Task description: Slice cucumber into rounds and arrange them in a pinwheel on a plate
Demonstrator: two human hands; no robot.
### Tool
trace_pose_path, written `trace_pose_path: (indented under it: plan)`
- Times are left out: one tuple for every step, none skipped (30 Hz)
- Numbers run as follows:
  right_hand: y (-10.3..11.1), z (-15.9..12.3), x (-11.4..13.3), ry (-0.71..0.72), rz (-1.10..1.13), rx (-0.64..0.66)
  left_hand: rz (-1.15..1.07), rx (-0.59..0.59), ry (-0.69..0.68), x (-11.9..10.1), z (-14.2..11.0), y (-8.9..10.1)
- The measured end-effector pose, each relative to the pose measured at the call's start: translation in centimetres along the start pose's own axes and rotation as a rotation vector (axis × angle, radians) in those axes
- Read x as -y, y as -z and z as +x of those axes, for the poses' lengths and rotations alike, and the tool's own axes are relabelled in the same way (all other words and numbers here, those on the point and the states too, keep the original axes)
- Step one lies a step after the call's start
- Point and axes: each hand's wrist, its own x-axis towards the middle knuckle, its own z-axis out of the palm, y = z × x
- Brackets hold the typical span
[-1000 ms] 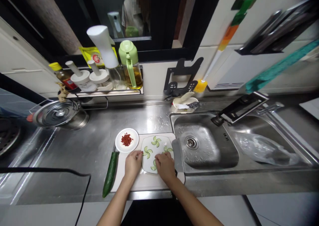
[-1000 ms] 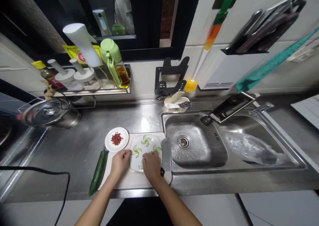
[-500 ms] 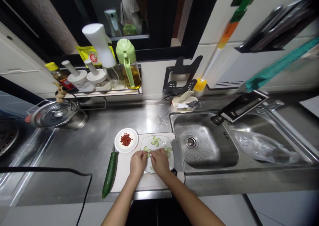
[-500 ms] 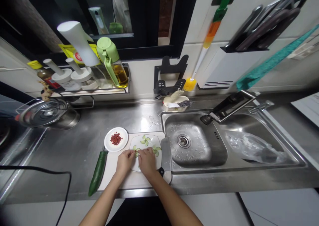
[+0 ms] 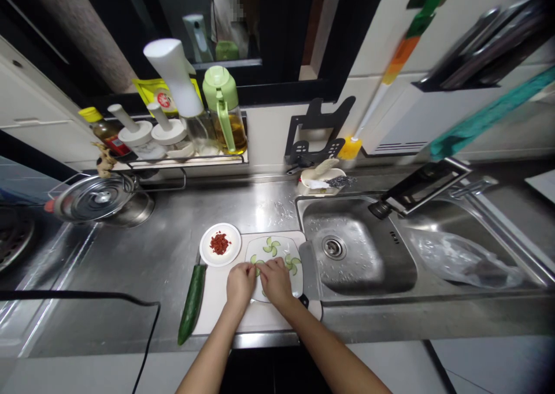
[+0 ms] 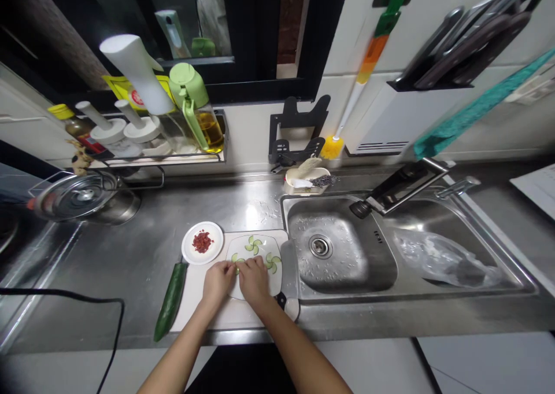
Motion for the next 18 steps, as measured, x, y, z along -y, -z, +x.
trace_pose_path:
  plan:
    - [-0.1, 0.0, 0.0, -0.001, -0.003, -0.002, 0.019, -0.007, -0.005, 0.0, 0.0, 0.0]
    - [-0.1, 0.0, 0.0, -0.003, -0.008, 0.0, 0.035, -0.016, -0.01, -0.1, 0.0, 0.1]
    - [-0.1, 0.1, 0.0, -0.006, -0.014, 0.007, 0.045, -0.024, -0.016, -0.1, 0.0, 0.1]
    - [-0.1, 0.1, 0.0, -0.009, -0.022, 0.019, 0.054, -0.031, -0.021, -0.1, -0.1, 0.1]
    - [-0.1, 0.1, 0.0, -0.012, -0.029, 0.032, 0.062, -0.037, -0.024, -0.2, -0.1, 0.2]
    - [-0.1, 0.1, 0.1, -0.014, -0.035, 0.042, 0.07, -0.041, -0.026, -0.2, -0.1, 0.2]
    - [0.0, 0.1, 0.1, -0.016, -0.038, 0.046, 0.077, -0.045, -0.029, -0.2, -0.1, 0.2]
    - [0.0, 0.1, 0.1, -0.016, -0.036, 0.043, 0.084, -0.047, -0.034, -0.2, -0.2, 0.1]
    - [0.0, 0.1, 0.1, -0.016, -0.031, 0.036, 0.088, -0.048, -0.038, -0.1, -0.2, 0.1]
    - [0.0, 0.1, 0.1, -0.017, -0.025, 0.027, 0.089, -0.048, -0.044, -0.1, -0.2, 0.1]
    - [0.0, 0.1, 0.1, -0.017, -0.017, 0.022, 0.086, -0.049, -0.048, 0.0, -0.2, 0.1]
    - [0.0, 0.1, 0.1, -0.017, -0.01, 0.02, 0.081, -0.051, -0.049, 0.1, -0.2, 0.1]
    - [0.1, 0.1, 0.1, -0.019, -0.004, 0.022, 0.075, -0.055, -0.049, 0.2, -0.2, 0.1]
    - [0.1, 0.1, 0.1, -0.022, -0.001, 0.027, 0.069, -0.06, -0.05, 0.3, -0.2, 0.1]
    - [0.2, 0.1, 0.1, -0.026, 0.001, 0.033, 0.064, -0.068, -0.05, 0.4, -0.2, 0.2]
    - [0.3, 0.1, 0.2, -0.028, 0.001, 0.038, 0.06, -0.074, -0.053, 0.5, -0.2, 0.4]
    - [0.3, 0.1, 0.2, -0.03, 0.002, 0.04, 0.056, -0.079, -0.056, 0.7, -0.2, 0.5]
    - [0.4, 0.2, 0.2, -0.028, 0.004, 0.037, 0.051, -0.081, -0.06, 0.8, -0.3, 0.6]
